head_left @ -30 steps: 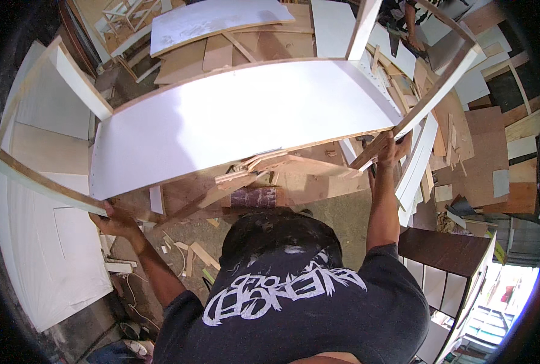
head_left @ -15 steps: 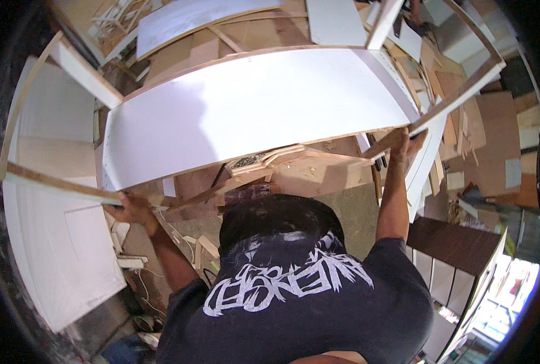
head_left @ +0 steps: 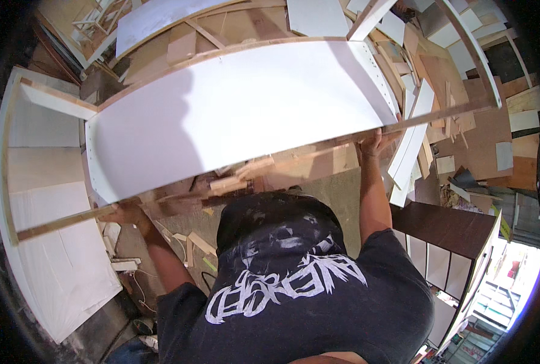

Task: The person assembles wooden furniture by hammering nails into boards, using pliers to pull out or adjust fasteners, and joining panels together.

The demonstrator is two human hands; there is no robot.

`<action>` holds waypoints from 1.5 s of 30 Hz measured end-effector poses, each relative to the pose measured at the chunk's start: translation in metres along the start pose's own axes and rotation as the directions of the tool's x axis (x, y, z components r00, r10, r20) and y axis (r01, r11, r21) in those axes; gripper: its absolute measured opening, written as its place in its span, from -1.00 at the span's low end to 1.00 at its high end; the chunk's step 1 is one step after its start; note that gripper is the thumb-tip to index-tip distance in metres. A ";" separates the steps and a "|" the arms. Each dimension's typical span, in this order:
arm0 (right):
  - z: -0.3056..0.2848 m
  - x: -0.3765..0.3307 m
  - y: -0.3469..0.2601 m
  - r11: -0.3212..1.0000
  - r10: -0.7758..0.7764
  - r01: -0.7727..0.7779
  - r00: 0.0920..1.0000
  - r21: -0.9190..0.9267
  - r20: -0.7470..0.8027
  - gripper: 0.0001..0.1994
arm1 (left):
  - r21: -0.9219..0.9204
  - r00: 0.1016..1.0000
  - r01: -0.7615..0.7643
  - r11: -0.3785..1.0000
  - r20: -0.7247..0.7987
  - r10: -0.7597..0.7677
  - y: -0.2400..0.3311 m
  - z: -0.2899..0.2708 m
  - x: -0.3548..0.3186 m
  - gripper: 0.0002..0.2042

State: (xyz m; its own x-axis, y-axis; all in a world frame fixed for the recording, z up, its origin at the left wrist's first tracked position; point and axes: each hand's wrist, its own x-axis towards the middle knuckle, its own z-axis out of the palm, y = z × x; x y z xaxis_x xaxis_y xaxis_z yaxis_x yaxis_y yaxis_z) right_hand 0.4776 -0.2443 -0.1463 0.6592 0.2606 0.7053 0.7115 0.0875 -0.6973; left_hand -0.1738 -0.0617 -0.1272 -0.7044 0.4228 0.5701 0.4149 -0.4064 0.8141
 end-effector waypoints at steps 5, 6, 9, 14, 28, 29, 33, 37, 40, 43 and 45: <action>0.004 0.002 -0.009 0.997 0.004 -0.008 0.999 0.079 0.051 -0.12 | -0.022 0.991 -0.029 0.999 0.129 0.032 -0.030 -0.012 0.014 -0.14; 0.001 0.000 -0.013 0.991 0.046 -0.055 0.996 0.125 0.071 -0.17 | 0.001 0.993 -0.036 0.999 0.115 0.036 -0.028 -0.015 0.011 -0.17; -0.014 -0.021 -0.062 0.991 0.087 -0.088 0.996 -0.101 -0.018 -0.29 | 0.191 0.997 0.024 0.981 0.070 -0.038 0.018 -0.025 -0.025 -0.24; -0.041 -0.099 -0.119 0.948 0.316 -0.310 0.884 -0.074 0.345 -0.58 | 0.078 0.901 0.246 0.966 0.350 -0.258 0.076 -0.068 -0.152 -0.40; 0.017 -0.081 -0.233 0.998 -0.061 0.060 0.600 0.032 0.798 -0.54 | 0.096 0.554 -0.123 0.988 0.833 -0.012 0.183 -0.015 -0.156 -0.42; 0.017 -0.081 -0.236 0.996 -0.089 0.073 0.624 0.056 0.777 -0.55 | 0.089 0.550 -0.089 0.992 0.835 -0.025 0.178 -0.016 -0.156 -0.47; 0.015 -0.092 -0.245 0.998 -0.062 0.065 0.721 0.022 0.691 -0.59 | -0.010 0.528 0.053 0.999 0.849 -0.019 0.174 -0.018 -0.149 -0.58; 0.004 -0.108 -0.262 0.992 0.064 -0.122 0.761 0.045 0.646 -0.65 | -0.059 0.416 0.013 0.998 0.908 0.048 0.174 -0.015 -0.139 -0.59; 0.015 -0.117 -0.286 0.961 0.140 -0.273 0.611 0.042 0.780 -0.68 | -0.086 0.434 0.103 0.991 0.900 0.033 0.180 -0.012 -0.135 -0.60; 0.034 -0.136 -0.302 0.882 0.235 -0.469 0.509 0.038 0.828 -0.67 | -0.123 0.378 0.148 0.981 0.924 0.059 0.179 -0.007 -0.126 -0.60; 0.038 -0.143 -0.307 0.787 0.315 -0.615 0.467 0.048 0.826 -0.66 | -0.140 0.345 0.167 0.976 0.936 0.075 0.180 -0.005 -0.119 -0.61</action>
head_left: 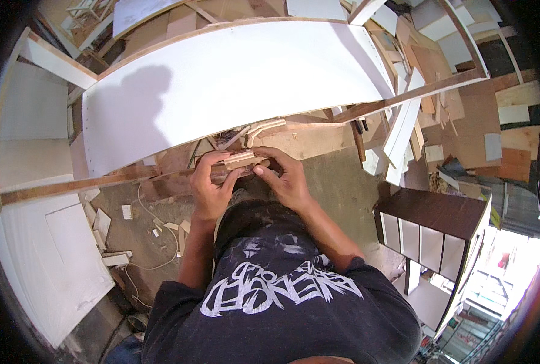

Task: The person assembles wooden furniture by hammering nails into boards, using pliers to pull out or adjust fasteners, and joining panels together.

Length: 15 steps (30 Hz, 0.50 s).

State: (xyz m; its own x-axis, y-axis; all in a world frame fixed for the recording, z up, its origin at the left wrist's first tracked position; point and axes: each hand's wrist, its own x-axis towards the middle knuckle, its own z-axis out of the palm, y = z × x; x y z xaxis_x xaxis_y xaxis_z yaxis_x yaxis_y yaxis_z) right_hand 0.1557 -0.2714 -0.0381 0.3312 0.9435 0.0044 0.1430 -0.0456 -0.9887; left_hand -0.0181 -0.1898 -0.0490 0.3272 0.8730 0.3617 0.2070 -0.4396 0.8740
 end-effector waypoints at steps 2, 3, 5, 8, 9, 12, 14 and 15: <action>0.003 0.002 -0.003 0.990 0.113 -0.110 0.993 -0.085 0.021 -0.65 | 0.006 1.000 0.000 1.000 0.027 0.000 -0.001 -0.004 0.001 -0.62; 0.002 0.003 -0.007 0.989 0.119 -0.118 0.993 -0.089 0.010 -0.65 | 0.022 0.999 -0.002 1.000 0.040 0.001 -0.002 -0.005 0.002 -0.63; -0.002 0.003 -0.014 0.995 0.081 -0.078 0.996 -0.055 0.046 -0.65 | 0.014 0.998 0.015 1.000 0.053 -0.015 -0.002 -0.006 0.002 -0.64; -0.036 -0.003 0.024 0.988 0.031 -0.035 0.999 -0.149 -0.030 -0.69 | 0.025 0.997 0.032 0.999 0.066 -0.034 -0.002 -0.007 0.004 -0.65; -0.053 -0.006 0.043 0.961 0.075 -0.117 0.982 -0.249 -0.173 -0.69 | 0.038 0.998 0.038 0.999 0.056 -0.041 -0.003 -0.007 0.004 -0.66; -0.133 -0.019 0.119 0.869 -0.041 -0.240 0.836 -0.432 -0.547 -0.65 | -0.026 0.994 0.095 0.995 0.060 -0.094 -0.004 -0.004 -0.001 -0.66; -0.172 -0.014 0.133 0.727 -0.082 -0.420 0.731 -0.543 -0.677 -0.63 | -0.038 0.994 0.106 0.994 0.021 -0.106 -0.002 -0.001 -0.005 -0.70; -0.195 -0.013 0.149 0.735 -0.079 -0.411 0.737 -0.539 -0.671 -0.63 | -0.064 0.994 0.109 0.992 -0.006 -0.110 0.001 0.001 -0.005 -0.75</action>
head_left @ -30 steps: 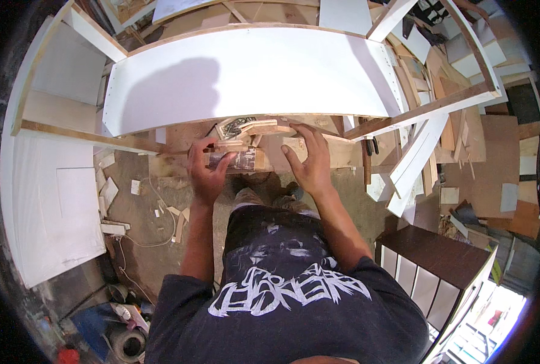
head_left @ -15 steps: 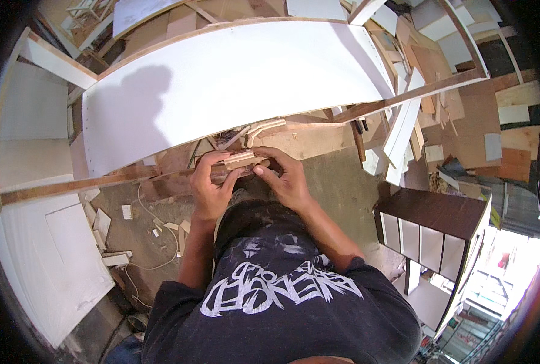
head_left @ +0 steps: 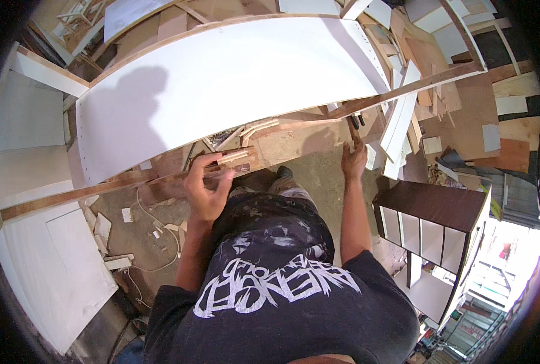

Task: The person assembles wooden furniture by hammering nails into boards, using pliers to pull out or adjust fasteners, and joining panels together.

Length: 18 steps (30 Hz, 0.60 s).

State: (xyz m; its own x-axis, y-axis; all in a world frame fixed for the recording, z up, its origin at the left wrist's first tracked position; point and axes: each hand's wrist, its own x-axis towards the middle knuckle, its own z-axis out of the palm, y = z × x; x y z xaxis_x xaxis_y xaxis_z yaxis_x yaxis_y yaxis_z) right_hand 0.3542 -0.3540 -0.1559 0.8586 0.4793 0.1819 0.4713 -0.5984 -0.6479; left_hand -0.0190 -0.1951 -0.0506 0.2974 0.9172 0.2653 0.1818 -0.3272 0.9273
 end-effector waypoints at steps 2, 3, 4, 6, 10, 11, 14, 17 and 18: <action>0.007 0.030 0.060 0.820 -0.359 0.352 0.930 -0.451 0.073 -0.48 | 0.030 0.999 0.017 0.999 -0.048 -0.016 0.001 0.004 -0.002 -0.77; 0.015 0.047 0.086 0.821 -0.364 0.354 0.929 -0.447 0.066 -0.48 | 0.047 0.995 0.039 0.998 -0.092 -0.034 0.002 0.008 -0.002 -0.78; 0.021 0.062 0.110 0.822 -0.355 0.335 0.934 -0.461 0.046 -0.47 | -0.067 0.983 0.154 0.986 -0.092 -0.160 0.005 0.014 0.000 -0.79; 0.032 0.083 0.106 0.909 -0.110 0.157 0.984 -0.386 0.141 -0.43 | -0.036 0.963 0.184 0.982 -0.193 -0.188 0.006 0.021 -0.001 -0.80; 0.049 0.106 0.076 0.874 0.053 0.106 0.949 -0.474 0.310 -0.33 | 0.052 0.885 0.269 0.962 -0.406 -0.226 0.022 0.036 -0.002 -0.80; 0.052 0.108 0.075 0.880 0.028 0.135 0.942 -0.455 0.334 -0.33 | 0.068 0.859 0.310 0.948 -0.448 -0.248 0.027 0.038 -0.003 -0.80; 0.057 0.123 0.112 0.875 -0.005 0.143 0.958 -0.463 0.287 -0.33 | 0.209 0.840 0.337 0.918 -0.506 -0.194 0.024 0.051 0.000 -0.78; 0.058 0.132 0.132 0.955 -0.117 0.196 0.940 -0.224 0.321 -0.36 | 0.061 0.705 0.384 0.921 -0.664 -0.249 0.011 0.073 0.001 -0.75; 0.056 0.130 0.130 0.947 -0.106 0.193 0.942 -0.256 0.318 -0.39 | -0.011 0.648 0.388 0.921 -0.708 -0.281 0.008 0.079 0.001 -0.71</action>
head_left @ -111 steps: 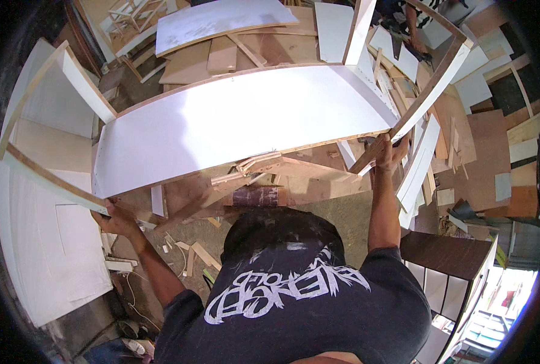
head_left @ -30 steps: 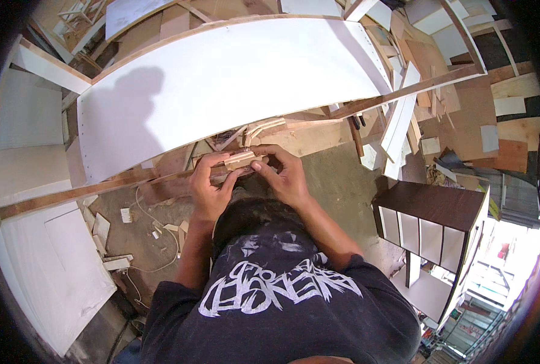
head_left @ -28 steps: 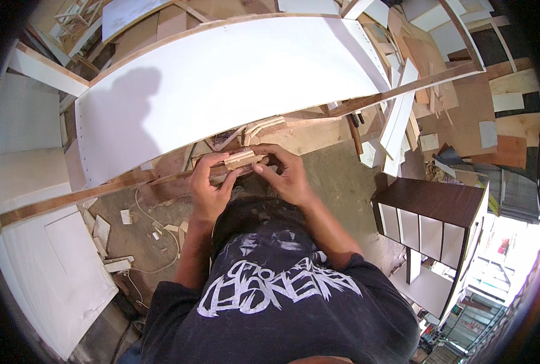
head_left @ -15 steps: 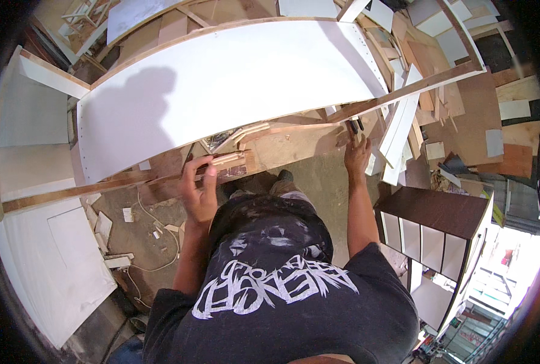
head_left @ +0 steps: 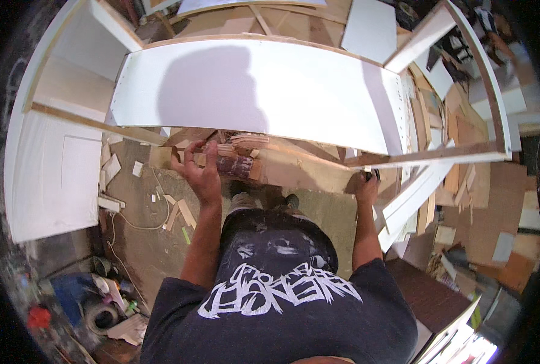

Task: The person assembles wooden furniture by hammering nails into boards, using pliers to pull out or adjust fasteners, and joining panels together.

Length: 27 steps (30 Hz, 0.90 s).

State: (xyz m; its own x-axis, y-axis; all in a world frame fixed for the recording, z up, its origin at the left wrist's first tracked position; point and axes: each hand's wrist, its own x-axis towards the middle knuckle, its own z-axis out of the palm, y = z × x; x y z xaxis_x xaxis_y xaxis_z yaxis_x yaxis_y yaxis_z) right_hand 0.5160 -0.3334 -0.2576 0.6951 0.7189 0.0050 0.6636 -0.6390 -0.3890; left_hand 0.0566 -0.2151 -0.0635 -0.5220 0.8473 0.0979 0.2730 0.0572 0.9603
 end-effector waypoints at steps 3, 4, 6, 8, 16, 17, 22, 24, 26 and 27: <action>-0.002 0.007 0.020 0.997 -0.072 0.072 0.996 -0.005 -0.053 -0.42 | -0.455 0.966 0.209 0.866 -0.040 -0.255 -0.005 0.023 -0.010 -0.62; -0.001 0.009 0.030 0.990 -0.135 0.139 0.985 0.024 -0.105 -0.41 | -0.570 0.928 0.324 0.755 0.039 -0.369 -0.002 0.023 -0.011 -0.58; -0.014 0.013 0.020 0.998 -0.063 0.062 0.998 0.014 0.023 -0.40 | -0.734 0.824 0.514 0.443 0.281 -0.491 0.002 0.015 -0.013 -0.58; -0.020 0.011 0.032 0.991 -0.111 0.110 0.994 -0.081 -0.003 -0.40 | -0.754 0.758 0.611 0.240 0.471 -0.451 0.006 0.017 -0.010 -0.62; -0.077 -0.059 0.037 0.979 0.164 -0.191 0.947 0.075 0.277 -0.25 | -0.655 0.585 0.737 0.167 0.494 -0.643 0.036 0.019 0.010 -0.65; -0.079 -0.062 0.030 0.979 0.180 -0.201 0.941 0.043 0.288 -0.27 | -0.649 0.586 0.745 0.151 0.530 -0.613 0.032 0.018 0.013 -0.68; -0.081 -0.045 -0.042 0.771 0.175 -0.364 0.910 0.523 0.375 -0.28 | -0.630 0.553 0.773 0.074 0.612 -0.565 0.007 0.015 0.019 -0.71; -0.066 -0.036 -0.046 0.727 0.226 -0.401 0.906 0.557 0.358 -0.27 | -0.601 0.572 0.788 0.135 0.632 -0.523 0.008 0.017 0.023 -0.71; -0.066 -0.021 -0.049 0.641 0.243 -0.477 0.869 0.601 0.431 -0.36 | -0.601 0.553 0.793 0.104 0.638 -0.536 -0.006 0.014 0.026 -0.67; -0.073 -0.013 -0.059 0.567 0.222 -0.544 0.824 0.619 0.521 -0.45 | -0.647 0.568 0.758 0.077 0.599 -0.565 -0.010 0.010 0.026 -0.62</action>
State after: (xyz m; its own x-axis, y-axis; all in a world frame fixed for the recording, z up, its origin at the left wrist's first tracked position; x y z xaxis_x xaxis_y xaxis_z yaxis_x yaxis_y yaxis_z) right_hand 0.4885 -0.3248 -0.1678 0.5766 0.5930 -0.5620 -0.1725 -0.5840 -0.7932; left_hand 0.0483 -0.1884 -0.0733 0.0329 0.7653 -0.6428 -0.8979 0.3051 0.3173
